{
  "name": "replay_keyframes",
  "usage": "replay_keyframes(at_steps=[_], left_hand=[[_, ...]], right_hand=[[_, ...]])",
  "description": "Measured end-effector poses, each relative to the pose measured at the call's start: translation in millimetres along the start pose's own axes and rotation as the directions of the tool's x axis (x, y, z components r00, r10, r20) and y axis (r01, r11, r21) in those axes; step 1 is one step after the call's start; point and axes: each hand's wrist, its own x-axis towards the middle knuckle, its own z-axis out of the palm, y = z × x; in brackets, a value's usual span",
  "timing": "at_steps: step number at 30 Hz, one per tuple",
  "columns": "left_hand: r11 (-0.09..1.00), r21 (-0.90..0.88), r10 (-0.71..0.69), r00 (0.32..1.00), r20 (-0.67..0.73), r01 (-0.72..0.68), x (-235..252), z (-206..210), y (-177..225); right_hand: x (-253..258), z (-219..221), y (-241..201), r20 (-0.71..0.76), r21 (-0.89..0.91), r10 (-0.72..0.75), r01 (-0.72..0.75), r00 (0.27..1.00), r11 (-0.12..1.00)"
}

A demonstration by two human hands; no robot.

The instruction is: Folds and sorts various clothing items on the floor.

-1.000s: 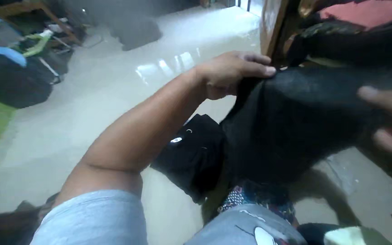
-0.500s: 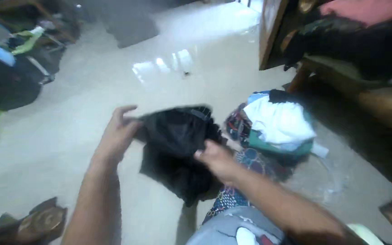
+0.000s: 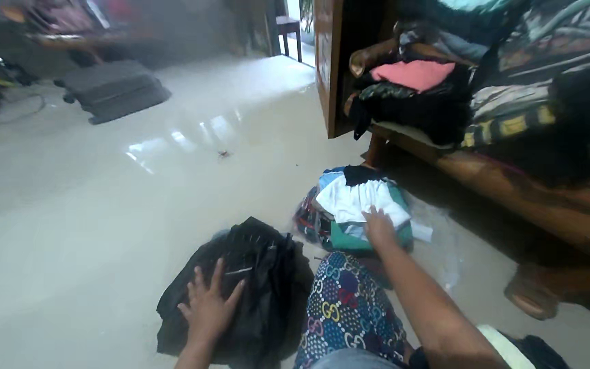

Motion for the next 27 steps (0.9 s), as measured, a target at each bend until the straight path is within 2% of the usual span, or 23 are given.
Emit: replay_keyframes(at_steps=[2, 3, 5, 6, 7, 8, 9, 10, 11, 12, 13, 14, 15, 17, 18, 20, 22, 25, 27], left_hand=[[0.994, -0.083, 0.054, 0.991, -0.124, -0.065, -3, -14, 14], [0.977, -0.139, 0.129, 0.964, -0.233, -0.164, -5, -20, 28], [0.847, -0.332, 0.298, 0.888, -0.352, -0.416, -10, -26, 70], [0.737, -0.511, 0.336, 0.896, -0.292, -0.443, -16, -24, 96], [0.587, -0.737, 0.348, 0.926, -0.144, -0.335, -22, -16, 122], [0.411, -0.909, 0.338, 0.937, 0.085, -0.066, -25, -5, 149], [0.202, -0.935, 0.326, 0.881, 0.344, 0.291, -26, 9, 175], [0.010, -0.807, 0.322, 0.762, 0.562, 0.591, -24, 24, 195], [-0.118, -0.657, 0.348, 0.650, 0.675, 0.745, -22, 41, 209], [-0.171, -0.597, 0.379, 0.612, 0.695, 0.784, -24, 57, 217], [-0.172, -0.643, 0.403, 0.649, 0.646, 0.746, -29, 68, 221], [-0.092, -0.731, 0.414, 0.693, 0.590, 0.676, -37, 71, 220], [-0.004, -0.779, 0.394, 0.717, 0.575, 0.627, -44, 71, 223], [0.041, -0.807, 0.447, 0.711, 0.542, 0.589, -47, 82, 235], [0.050, -0.793, 0.528, 0.658, 0.537, 0.607, -48, 82, 246], [0.138, -0.784, 0.648, 0.544, 0.533, 0.605, -54, 72, 266], [0.194, -0.800, 0.698, 0.493, 0.519, 0.568, -63, 60, 281], [0.163, -0.816, 0.673, 0.542, 0.503, 0.555, -62, 41, 281], [0.119, -0.850, 0.644, 0.612, 0.459, 0.513, -50, 30, 271]], right_hand=[[-1, -19, -3, 0.025, 0.194, 0.074, -0.077, 0.997, 0.978], [-2, -32, -5, 0.015, 0.319, 0.110, -0.109, 0.994, 0.941], [-12, -65, -8, -0.035, 0.466, 0.102, -0.074, 0.994, 0.882], [-24, -80, -10, -0.066, 0.488, 0.068, -0.027, 0.995, 0.872], [-41, -93, -13, -0.082, 0.489, 0.024, 0.020, 0.996, 0.872], [-61, -104, -15, -0.073, 0.478, -0.031, 0.062, 0.997, 0.876], [-84, -113, -15, -0.027, 0.462, -0.097, 0.098, 0.995, 0.881], [-108, -118, -14, 0.058, 0.447, -0.167, 0.124, 0.984, 0.886], [-131, -119, -11, 0.164, 0.449, -0.239, 0.143, 0.957, 0.882], [-151, -116, -6, 0.257, 0.481, -0.300, 0.148, 0.919, 0.864], [-166, -110, 0, 0.336, 0.524, -0.324, 0.110, 0.885, 0.845], [-176, -102, 7, 0.383, 0.561, -0.304, 0.041, 0.872, 0.827], [-184, -92, 14, 0.388, 0.585, -0.240, -0.037, 0.890, 0.810], [-196, -74, 25, 0.327, 0.653, -0.074, -0.169, 0.942, 0.738], [-199, -68, 26, 0.280, 0.724, -0.024, -0.195, 0.960, 0.662], [-203, -59, 20, 0.176, 0.870, 0.069, -0.188, 0.982, 0.455], [-199, -54, 13, 0.110, 0.961, 0.249, -0.167, 0.962, 0.222], [-185, -60, 21, 0.119, 0.992, 0.530, -0.124, 0.840, -0.027], [-181, -84, 36, 0.142, 0.987, 0.592, -0.068, 0.794, -0.145]])
